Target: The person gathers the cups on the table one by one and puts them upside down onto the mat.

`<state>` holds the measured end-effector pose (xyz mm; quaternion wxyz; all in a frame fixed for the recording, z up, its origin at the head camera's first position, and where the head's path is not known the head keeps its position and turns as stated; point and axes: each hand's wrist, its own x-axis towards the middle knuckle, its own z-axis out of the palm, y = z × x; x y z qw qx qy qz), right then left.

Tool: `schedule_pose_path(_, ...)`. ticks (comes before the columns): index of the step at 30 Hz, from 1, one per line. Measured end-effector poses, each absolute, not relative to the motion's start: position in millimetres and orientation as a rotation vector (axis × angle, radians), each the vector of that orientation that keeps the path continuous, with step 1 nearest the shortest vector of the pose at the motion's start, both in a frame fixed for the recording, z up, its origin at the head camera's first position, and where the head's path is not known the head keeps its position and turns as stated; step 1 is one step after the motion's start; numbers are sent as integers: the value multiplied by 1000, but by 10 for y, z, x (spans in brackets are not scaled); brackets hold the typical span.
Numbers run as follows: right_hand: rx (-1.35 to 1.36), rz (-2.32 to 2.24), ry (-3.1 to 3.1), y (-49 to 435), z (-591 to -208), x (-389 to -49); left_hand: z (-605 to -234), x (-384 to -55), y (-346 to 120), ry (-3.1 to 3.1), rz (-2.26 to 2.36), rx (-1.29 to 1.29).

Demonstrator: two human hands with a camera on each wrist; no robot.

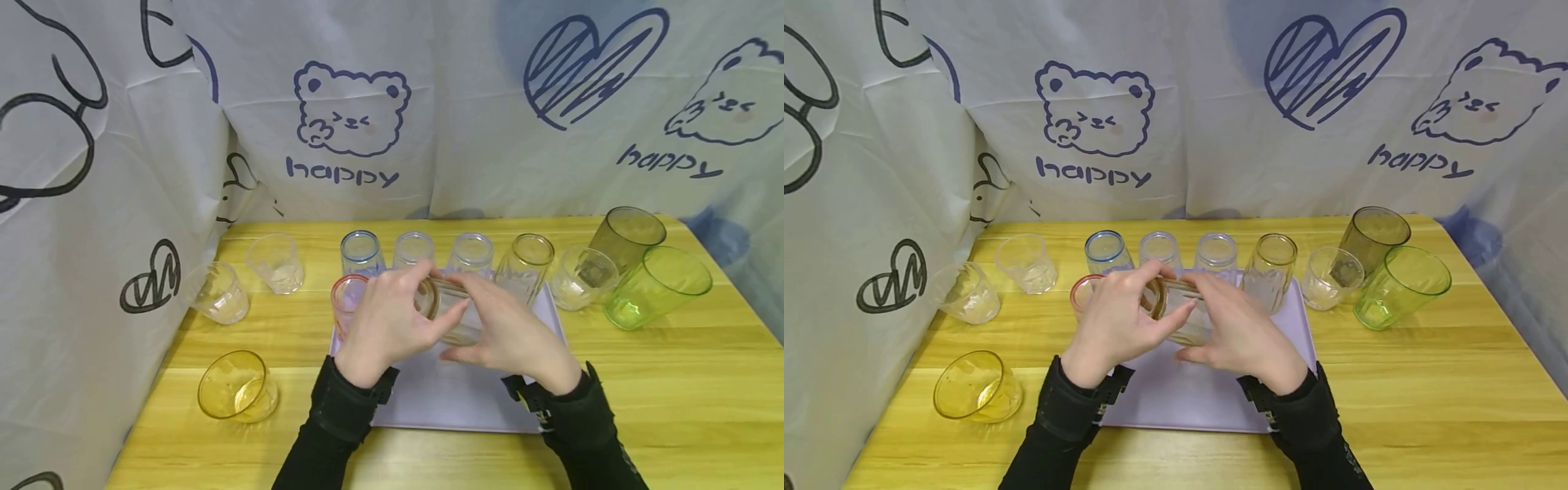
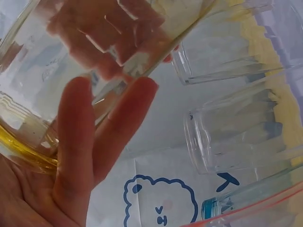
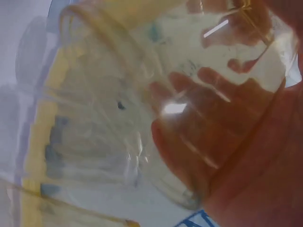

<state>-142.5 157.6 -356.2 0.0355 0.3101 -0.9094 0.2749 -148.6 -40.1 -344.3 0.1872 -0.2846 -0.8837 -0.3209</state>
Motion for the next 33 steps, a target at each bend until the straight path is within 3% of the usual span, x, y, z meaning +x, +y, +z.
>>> schedule_pose_path(22, 968, 1012, -2746, 1592, -3623, -1497, -3413, -1503, -449, -2491, -934, -823)
schedule_pose_path(33, 706, 1438, -2556, 1440, -3843, -1590, -3354, -1518, -699, -2407, -958, -752)
